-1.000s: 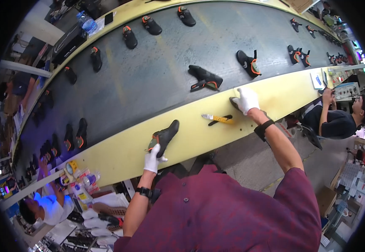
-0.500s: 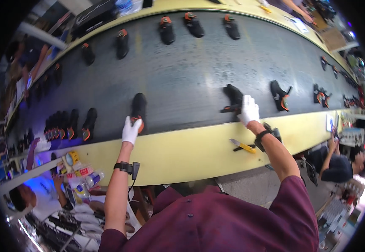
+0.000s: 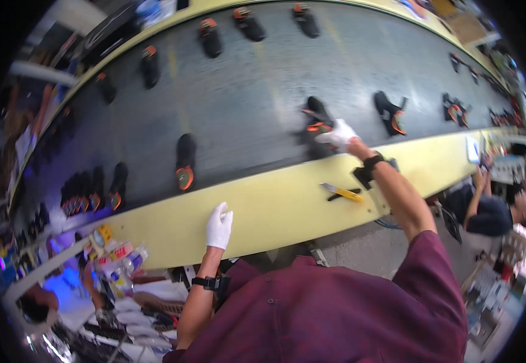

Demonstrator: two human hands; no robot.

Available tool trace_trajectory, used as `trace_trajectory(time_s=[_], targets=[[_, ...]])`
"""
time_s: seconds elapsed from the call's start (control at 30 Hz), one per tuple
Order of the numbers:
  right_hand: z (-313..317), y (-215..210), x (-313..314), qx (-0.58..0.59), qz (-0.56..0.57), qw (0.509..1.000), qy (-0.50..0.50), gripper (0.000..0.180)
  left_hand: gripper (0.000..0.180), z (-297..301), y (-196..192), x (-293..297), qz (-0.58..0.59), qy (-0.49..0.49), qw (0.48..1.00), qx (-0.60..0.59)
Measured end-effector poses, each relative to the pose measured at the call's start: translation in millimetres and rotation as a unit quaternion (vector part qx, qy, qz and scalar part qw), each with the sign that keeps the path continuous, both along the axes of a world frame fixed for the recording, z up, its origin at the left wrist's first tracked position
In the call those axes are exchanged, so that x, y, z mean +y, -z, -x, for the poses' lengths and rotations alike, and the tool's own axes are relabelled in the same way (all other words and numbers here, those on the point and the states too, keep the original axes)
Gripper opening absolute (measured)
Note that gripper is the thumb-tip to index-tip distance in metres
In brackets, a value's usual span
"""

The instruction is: Buffing and finishing the edges of shoe uppers on an industrial assembly line.

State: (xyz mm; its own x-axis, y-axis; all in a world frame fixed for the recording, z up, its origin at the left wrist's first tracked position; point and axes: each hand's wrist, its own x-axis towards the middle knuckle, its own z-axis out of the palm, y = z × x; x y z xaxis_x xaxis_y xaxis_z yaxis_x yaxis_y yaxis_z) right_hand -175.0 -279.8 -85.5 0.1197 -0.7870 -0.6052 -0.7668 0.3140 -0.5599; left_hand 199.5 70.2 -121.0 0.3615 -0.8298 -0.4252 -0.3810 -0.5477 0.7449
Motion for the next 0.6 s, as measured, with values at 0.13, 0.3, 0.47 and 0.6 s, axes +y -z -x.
trace_trajectory(time_s=[0.13,0.3,0.47,0.6], targets=[[-32,-2,108,-0.26,-0.134,0.947,0.135,0.059,0.063,54,-22,-15,-0.008,0.1,0.991,0.085],[-28,6,256,-0.261,-0.063,0.961,0.063,0.067,0.106,113,-44,-41,0.019,0.232,0.972,-0.015],[28,5,275,-0.144,0.045,0.988,0.039,0.039,0.099,121,-49,-26,-0.028,0.318,0.894,-0.313],[73,7,247,0.094,0.31,0.946,0.009,0.03,0.091,99,-38,-31,0.027,0.381,0.883,-0.273]])
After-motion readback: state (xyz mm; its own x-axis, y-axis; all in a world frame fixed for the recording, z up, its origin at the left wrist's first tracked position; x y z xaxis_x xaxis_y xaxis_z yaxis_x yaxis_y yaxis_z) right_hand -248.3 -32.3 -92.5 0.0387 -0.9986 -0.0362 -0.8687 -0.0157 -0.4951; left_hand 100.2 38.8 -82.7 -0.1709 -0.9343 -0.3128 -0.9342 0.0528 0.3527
